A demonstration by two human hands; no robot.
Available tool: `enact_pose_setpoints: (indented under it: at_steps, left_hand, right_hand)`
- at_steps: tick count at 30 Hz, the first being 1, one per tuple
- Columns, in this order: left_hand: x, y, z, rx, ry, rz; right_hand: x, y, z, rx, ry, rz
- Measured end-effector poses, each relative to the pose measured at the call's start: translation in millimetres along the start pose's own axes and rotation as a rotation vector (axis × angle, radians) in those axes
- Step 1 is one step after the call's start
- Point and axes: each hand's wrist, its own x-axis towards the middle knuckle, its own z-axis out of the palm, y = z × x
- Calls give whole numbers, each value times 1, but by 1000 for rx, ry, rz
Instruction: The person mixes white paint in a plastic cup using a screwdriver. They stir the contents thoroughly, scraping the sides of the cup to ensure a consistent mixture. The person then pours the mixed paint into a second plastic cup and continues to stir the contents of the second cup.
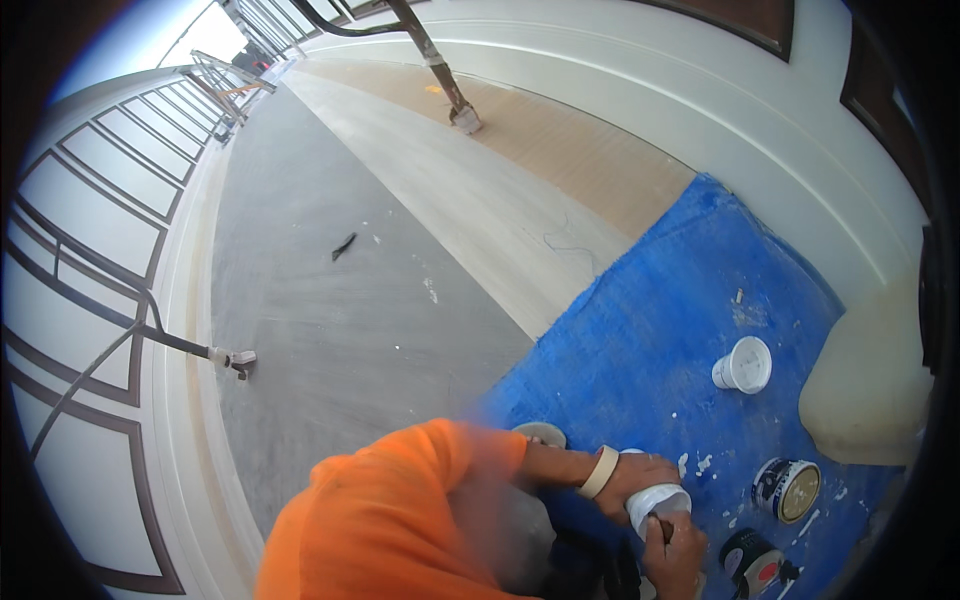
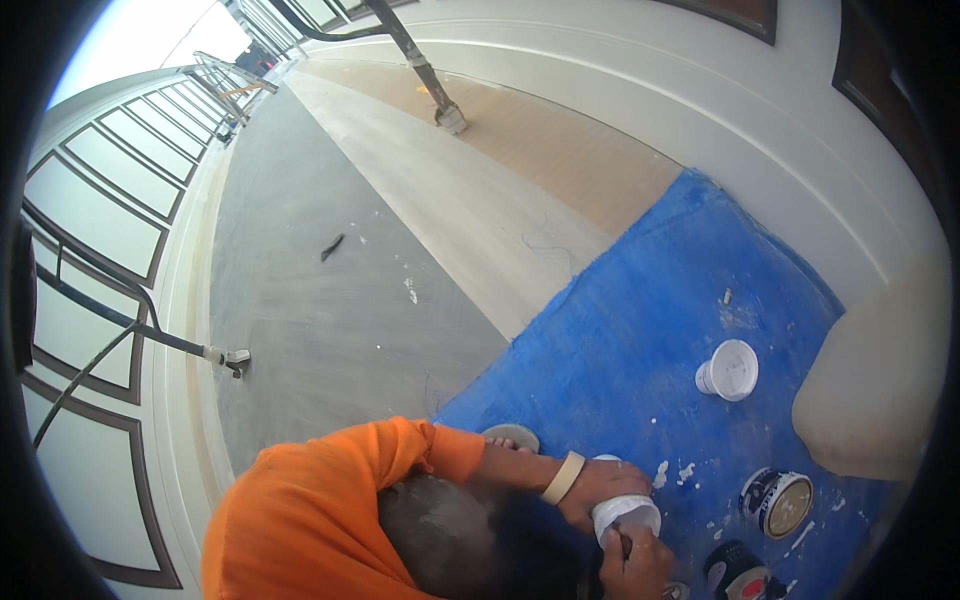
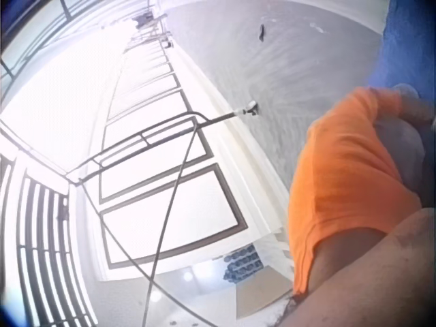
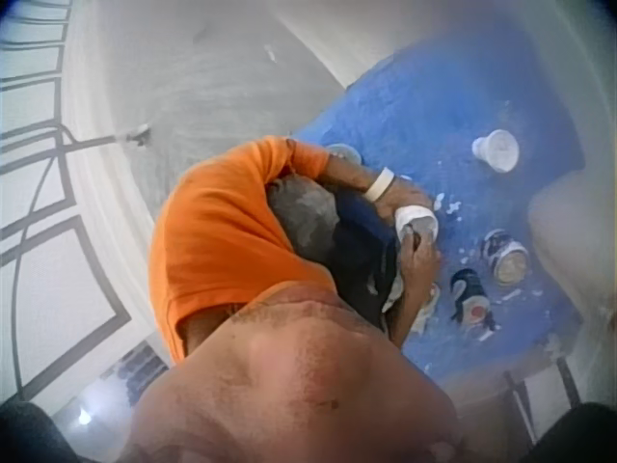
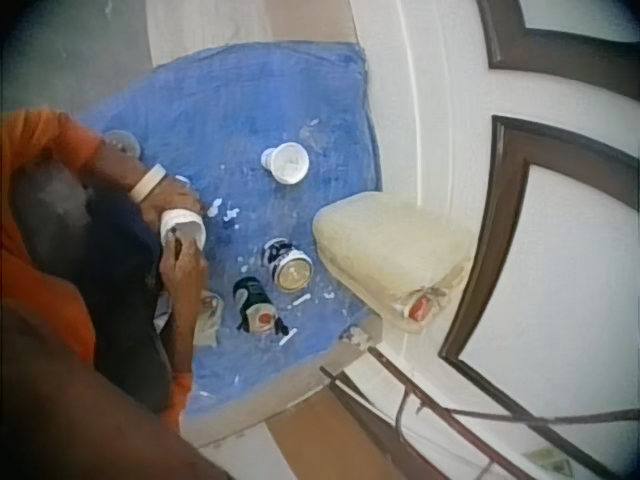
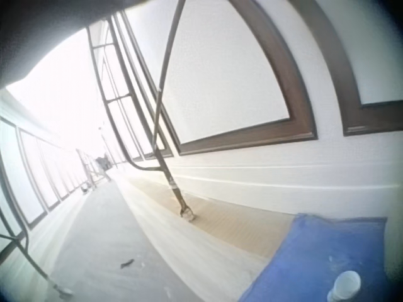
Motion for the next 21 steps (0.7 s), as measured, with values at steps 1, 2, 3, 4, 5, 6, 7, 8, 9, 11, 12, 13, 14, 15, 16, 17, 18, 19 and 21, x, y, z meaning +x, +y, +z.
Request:
enact_pose_setpoints:
  at_steps: [1,2,3,4,5,6,7,8,9,11,12,13,14,15,16,17,18,19,21]
  left_hand:
    - [2,1,2,-7,21,8]
    - [6,1,3,-15,18,13]
    - [6,2,0,-7,15,2]
    - [6,3,-2,2,12,-7]
    - [4,3,-2,3,4,-15]
    - [3,2,0,2,0,-17]
    - [2,-1,2,0,-3,-17]
    - [3,-1,4,-3,2,-4]
    - [5,-3,6,-5,8,9]
    - [2,1,5,-6,7,-8]
    - [4,2,4,-12,2,-14]
    - [5,2,3,-18,-3,-21]
    - [3,1,3,-6,0,-20]
    - [1,1,5,3,8,-18]
    - [0,1,6,12,15,-18]
    - [-1,1,6,7,18,-12]
    - [-2,-1,6,1,20,-6]
    - [-2,-2,5,-4,20,-2]
    - [-4,1,5,-9,34,-9]
  right_hand:
    - [2,6,12,62,104,-55]
    - [2,10,17,123,212,-112]
    - [2,13,15,81,183,-91]
    - [1,19,8,38,154,-70]
    - [-1,25,1,-5,127,-49]
    - [0,24,-6,-56,100,-28]
    - [-1,19,-6,-63,73,-48]
    - [-1,3,-4,-69,44,-68]
    - [0,-5,-4,-76,15,-88]
    - [5,-1,-1,-36,163,-91]
    - [9,3,0,-26,243,-87]
    - [7,7,-3,-111,167,-62]
    - [2,10,-9,-194,90,-37]
    - [-2,12,-14,-281,10,-12]
    - [-2,10,-8,-181,32,-79]
    - [-2,7,4,-79,54,-145]
    - [-2,5,13,25,76,-210]
    - [1,3,15,22,163,-180]
    - [8,2,15,21,333,-110]
